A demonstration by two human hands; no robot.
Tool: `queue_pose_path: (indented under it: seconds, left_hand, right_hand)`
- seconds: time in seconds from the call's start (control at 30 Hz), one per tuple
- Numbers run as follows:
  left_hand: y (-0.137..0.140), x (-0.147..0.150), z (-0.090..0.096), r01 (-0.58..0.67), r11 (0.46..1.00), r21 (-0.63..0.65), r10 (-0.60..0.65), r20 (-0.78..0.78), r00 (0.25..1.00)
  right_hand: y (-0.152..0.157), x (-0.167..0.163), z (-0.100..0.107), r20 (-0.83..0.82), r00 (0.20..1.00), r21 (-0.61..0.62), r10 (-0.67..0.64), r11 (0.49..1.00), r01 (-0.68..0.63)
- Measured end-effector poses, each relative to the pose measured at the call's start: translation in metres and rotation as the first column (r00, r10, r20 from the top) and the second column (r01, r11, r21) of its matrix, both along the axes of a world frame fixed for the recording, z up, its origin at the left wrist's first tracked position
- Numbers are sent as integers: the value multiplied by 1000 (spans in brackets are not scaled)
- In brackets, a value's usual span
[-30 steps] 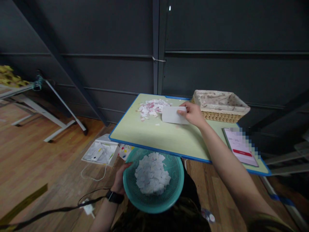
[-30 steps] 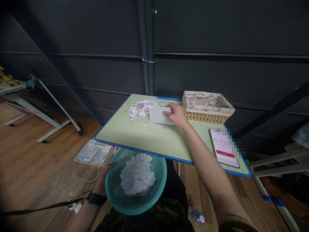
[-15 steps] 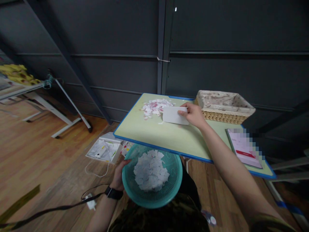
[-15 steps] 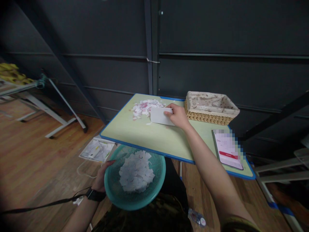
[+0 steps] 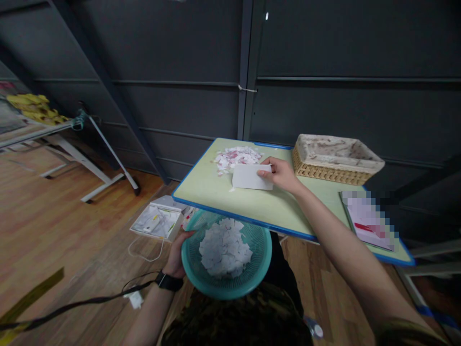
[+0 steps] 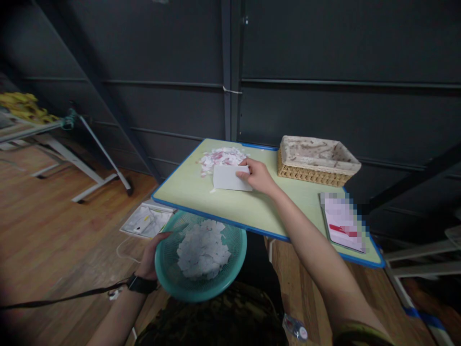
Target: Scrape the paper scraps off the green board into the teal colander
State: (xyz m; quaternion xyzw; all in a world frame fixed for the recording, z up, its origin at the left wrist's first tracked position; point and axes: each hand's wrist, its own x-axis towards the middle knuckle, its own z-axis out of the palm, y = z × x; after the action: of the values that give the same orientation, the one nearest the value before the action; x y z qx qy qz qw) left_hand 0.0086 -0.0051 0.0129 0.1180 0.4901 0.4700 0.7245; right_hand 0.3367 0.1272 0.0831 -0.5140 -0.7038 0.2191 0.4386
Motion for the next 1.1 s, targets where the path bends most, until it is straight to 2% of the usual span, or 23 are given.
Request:
queue_pose_path:
  seconds: [0.17,0.4,0.5,0.6,0.7,0.77,0.87,0.97,1.1]
  left_hand:
    - [2,1,4,4,1000,1,-4,-24,1000]
    - [2,1,3,18,1000,17,-17,-42,999]
    - [2,1,3,37,999,19,-36,-45,998]
    - [2,2,2,33,999,21,-32,-42,999]
    - [2,3,1,2,1000,19,-1,-47,999]
    - [2,4,-1,-12,1000,11,12,-46,999]
    - [2,5,-6,-8,1000,-15,7,-31,999]
    - [0,6,-17,21,1000,-9,-22,-33,999]
    - [-3,8,-29,67,998,-9,-67,-48,997]
  right_hand:
    - [-8,-12,1,-130,983,-165,129,975,-150]
    - [-22,-27,3,-338,901,-374,272,840,-393]
    - [-21,-26,3,-385,884,-393,264,820,-416]
    - [-12,-20,4,-486,866,-328,120,893,-308]
    - [4,-4,3,-582,807,-208,-97,978,-33]
    - [19,13,0,-583,777,-148,-239,971,188]
    - [37,42,-7,-468,779,-30,-417,888,458]
    - [46,59,-13,-307,824,99,-476,845,526]
    - [39,47,-14,-220,889,140,-401,889,436]
